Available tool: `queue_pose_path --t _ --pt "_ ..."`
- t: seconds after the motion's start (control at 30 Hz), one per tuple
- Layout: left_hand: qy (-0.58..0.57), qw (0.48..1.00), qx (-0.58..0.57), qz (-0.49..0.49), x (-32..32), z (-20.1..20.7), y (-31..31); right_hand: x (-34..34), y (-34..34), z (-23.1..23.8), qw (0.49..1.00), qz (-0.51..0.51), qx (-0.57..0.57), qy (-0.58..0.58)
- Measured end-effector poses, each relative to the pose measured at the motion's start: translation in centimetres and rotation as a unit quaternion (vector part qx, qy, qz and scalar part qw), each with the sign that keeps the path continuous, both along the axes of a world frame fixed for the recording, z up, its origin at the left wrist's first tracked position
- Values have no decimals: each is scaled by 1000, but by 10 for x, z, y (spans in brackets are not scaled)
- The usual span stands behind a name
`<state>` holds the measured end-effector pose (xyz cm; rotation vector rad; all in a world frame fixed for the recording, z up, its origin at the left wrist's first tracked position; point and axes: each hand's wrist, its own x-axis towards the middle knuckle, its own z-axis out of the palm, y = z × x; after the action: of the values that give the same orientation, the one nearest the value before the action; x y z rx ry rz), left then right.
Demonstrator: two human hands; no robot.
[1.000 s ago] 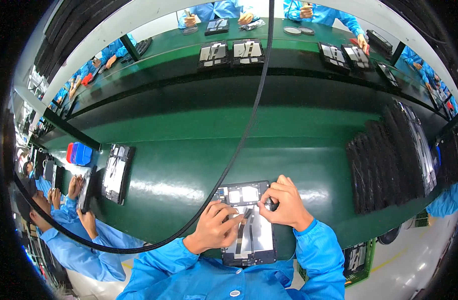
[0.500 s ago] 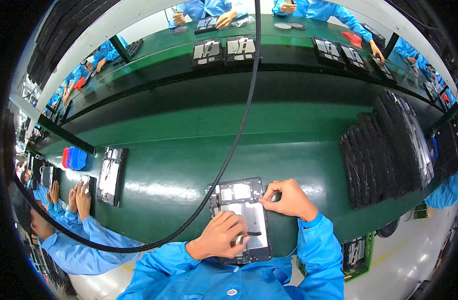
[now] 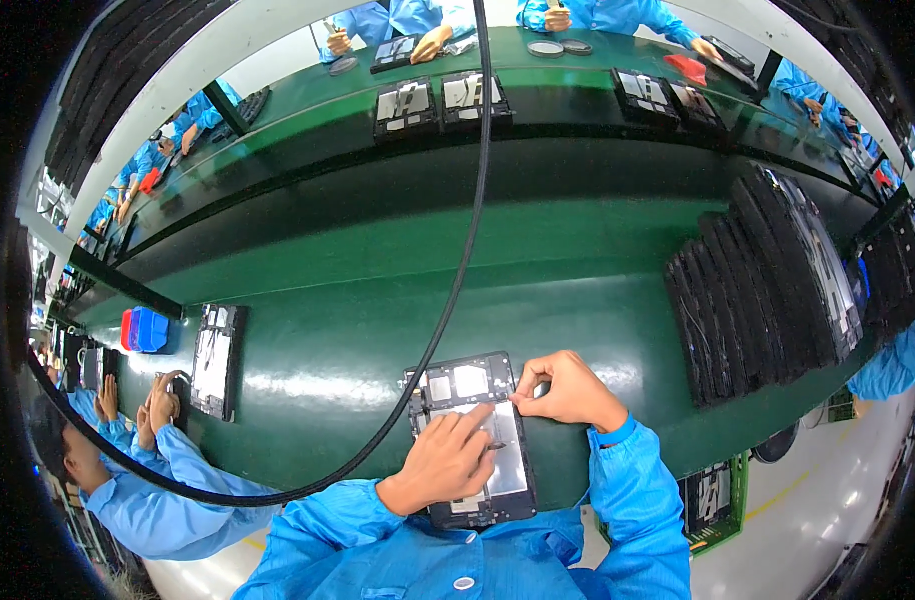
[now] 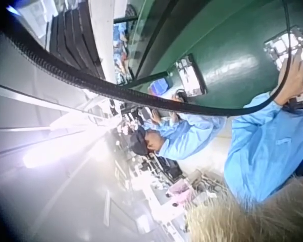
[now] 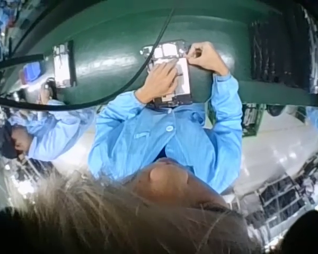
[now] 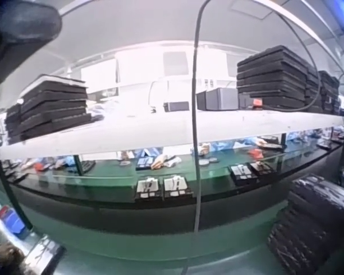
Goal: The person assembles an electronic device by connecting ribbon cables, circuit boards, and a battery to a tablet screen and a plastic casing by hand.
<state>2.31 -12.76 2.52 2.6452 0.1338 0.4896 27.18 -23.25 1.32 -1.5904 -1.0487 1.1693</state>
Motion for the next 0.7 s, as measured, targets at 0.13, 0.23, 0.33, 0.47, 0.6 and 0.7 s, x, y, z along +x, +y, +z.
queue_pose_path --t 0.13,0.23,0.33,0.47,0.6,0.7 --pt "-2 1000 -2 -3 -1 -1 0 2 0 0 1000 14 0 -5" --pt "-5 1000 5 -3 -1 -2 -1 3 0 2 1000 15 0 -7" --pt "-7 1000 13 -3 -2 -3 -3 2 0 1 999 10 29 -20" --pt "-8 1000 3 -3 0 -1 -2 2 0 3 1000 12 26 -6" --pt "-15 1000 -7 -5 1 0 -1 1 1 5 1000 11 16 -7" --pt "-22 1000 -10 -12 4 1 1 0 1 6 1000 12 8 -9"
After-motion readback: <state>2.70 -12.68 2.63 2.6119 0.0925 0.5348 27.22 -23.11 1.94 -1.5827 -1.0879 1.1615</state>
